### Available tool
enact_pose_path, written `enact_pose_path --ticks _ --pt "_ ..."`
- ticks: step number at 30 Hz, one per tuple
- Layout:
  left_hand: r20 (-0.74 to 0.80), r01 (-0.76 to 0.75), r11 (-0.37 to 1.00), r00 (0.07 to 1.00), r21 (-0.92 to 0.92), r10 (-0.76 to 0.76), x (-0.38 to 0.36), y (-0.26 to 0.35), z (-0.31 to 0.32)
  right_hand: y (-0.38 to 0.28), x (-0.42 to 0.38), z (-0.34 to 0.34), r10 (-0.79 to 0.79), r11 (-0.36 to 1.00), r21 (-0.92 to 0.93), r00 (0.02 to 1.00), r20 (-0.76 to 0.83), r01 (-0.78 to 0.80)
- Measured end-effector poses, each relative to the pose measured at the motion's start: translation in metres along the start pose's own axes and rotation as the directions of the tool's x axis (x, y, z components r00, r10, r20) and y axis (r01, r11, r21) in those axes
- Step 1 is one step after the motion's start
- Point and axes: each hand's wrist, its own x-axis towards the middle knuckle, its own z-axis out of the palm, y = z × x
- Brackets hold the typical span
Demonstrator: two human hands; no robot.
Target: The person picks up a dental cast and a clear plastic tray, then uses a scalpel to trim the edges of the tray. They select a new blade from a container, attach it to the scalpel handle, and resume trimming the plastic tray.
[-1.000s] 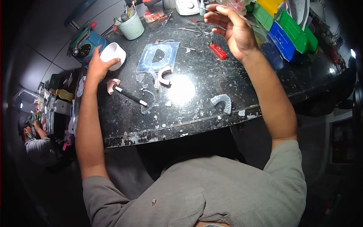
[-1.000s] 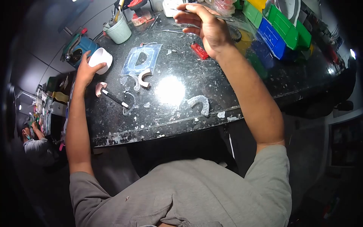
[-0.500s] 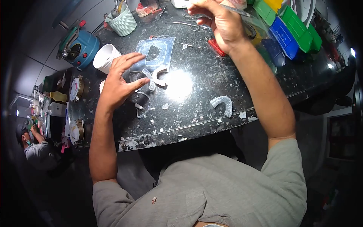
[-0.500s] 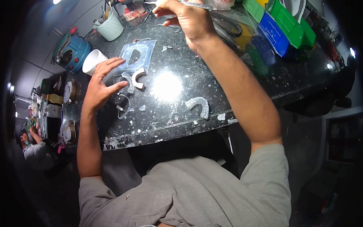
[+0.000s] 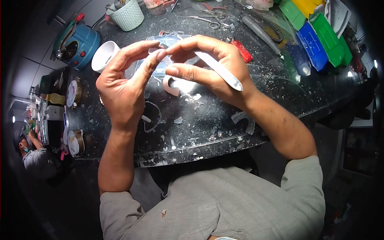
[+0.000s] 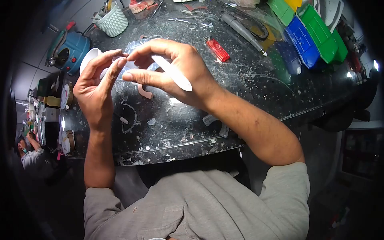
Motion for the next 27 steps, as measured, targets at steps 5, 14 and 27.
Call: enact_pose_path --ticks 5,14,27 --pt "-0.040 -0.013 1.000 0.999 -0.027 0.012 -0.006 -0.004 0.000 -0.009 -0.001 0.003 0.292 0.873 0.370 0.948 0.129 -0.320" --pt "-0.060 -0.026 0.998 0.998 -0.057 0.022 -0.008 -0.003 0.000 0.002 -0.005 0.000 -0.130 0.978 -0.146 0.982 0.137 0.149" --pt "0.089 0.074 0.949 0.995 -0.306 -0.049 -0.006 -0.006 -0.018 0.005 -0.005 -0.007 -0.120 0.992 0.024 0.993 -0.013 0.121"
